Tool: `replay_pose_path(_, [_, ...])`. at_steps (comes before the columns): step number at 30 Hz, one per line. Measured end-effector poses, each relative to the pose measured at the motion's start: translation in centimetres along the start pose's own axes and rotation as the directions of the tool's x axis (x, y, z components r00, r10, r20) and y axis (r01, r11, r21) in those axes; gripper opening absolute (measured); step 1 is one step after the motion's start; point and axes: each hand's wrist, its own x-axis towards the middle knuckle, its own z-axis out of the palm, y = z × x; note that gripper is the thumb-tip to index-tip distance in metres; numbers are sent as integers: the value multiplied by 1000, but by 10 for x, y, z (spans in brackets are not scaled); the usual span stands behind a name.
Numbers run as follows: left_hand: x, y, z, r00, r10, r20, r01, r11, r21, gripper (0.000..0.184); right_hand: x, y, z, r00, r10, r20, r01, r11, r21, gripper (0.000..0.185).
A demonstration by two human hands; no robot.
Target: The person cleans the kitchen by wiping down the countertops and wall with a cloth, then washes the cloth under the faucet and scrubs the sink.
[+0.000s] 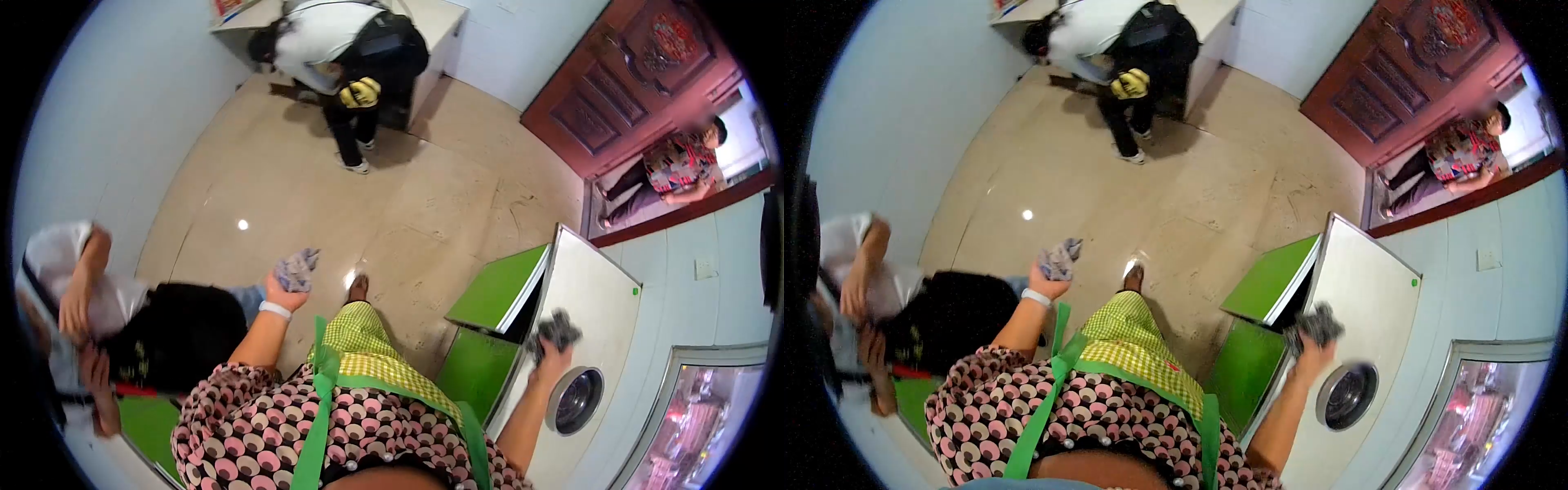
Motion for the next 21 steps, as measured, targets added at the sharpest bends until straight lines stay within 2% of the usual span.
replay_pose_path(1, [2, -2, 6, 999, 29, -45, -31, 998, -45, 48, 28, 9, 18, 998, -6, 61, 6, 1000, 0, 46])
replay_pose_path(2, [-5, 2, 0, 994, 22, -104, -29, 997, -65, 49, 21, -9, 39, 993, -33, 110, 45, 993, -111, 47])
replay_pose_path(3, [-11, 6, -5, 987, 16, -163, -30, 996, -84, 50, 36, -18, 64, 989, -2, 145, 22, 991, -134, 47])
replay_pose_path(4, [1, 8, -3, 985, 21, -172, -24, 1000, -19, 52, 57, -15, 78, 973, -29, 230, 47, 996, -77, 47])
replay_pose_path(6, [42, -2, 27, 983, -15, -182, 30, 997, 78, 53, 92, -26, 115, 986, 14, 167, 0, 996, -86, 47])
replay_pose_path(7, [58, -11, 41, 989, -40, -140, 59, 989, 139, 53, 114, -18, 121, 988, -33, 151, 54, 989, -137, 47])
replay_pose_path(8, [75, -22, 58, 993, -65, -94, 83, 977, 198, 53, 139, -13, 127, 991, -9, 135, 23, 994, -103, 47])
replay_pose_path(9, [64, -53, 23, 969, -159, -188, 180, 978, 101, 53, 146, 1, 103, 986, 23, 162, 14, 974, -224, 50])
replay_pose_path(11, [100, -86, 58, 956, -212, -202, 250, 949, 191, 52, 195, 17, 96, 997, 2, 80, 13, 982, -187, 60])
replay_pose_path(12, [123, -103, 80, 955, -239, -177, 279, 925, 259, 52, 202, -9, 108, 997, 51, 57, -43, 990, -134, 53])
replay_pose_path(13, [144, -119, 100, 940, -293, -173, 325, 923, 204, 49, 220, -13, 110, 999, 29, 23, -26, 990, -141, 48])
replay_pose_path(14, [169, -134, 112, 928, -319, -190, 359, 901, 242, 49, 239, -13, 103, 1000, 12, -10, -13, 989, -150, 43])
replay_pose_path(15, [195, -147, 122, 943, -278, -183, 326, 881, 343, 45, 258, -10, 96, 998, 13, -55, -20, 991, -130, 43])
replay_pose_path(16, [185, -128, 67, 949, -230, -214, 290, 904, 314, 42, 239, 3, 103, 999, 12, -49, -27, 949, -315, 38])
replay_pose_path(17, [220, -131, 84, 915, -369, -165, 402, 873, 274, 40, 256, 7, 112, 993, -29, -115, -19, 917, -397, 33])
replay_pose_path(21, [305, -168, 136, 880, -434, -192, 469, 856, 218, 44, 349, 19, 111, 991, -33, -131, -15, 939, -344, 41])
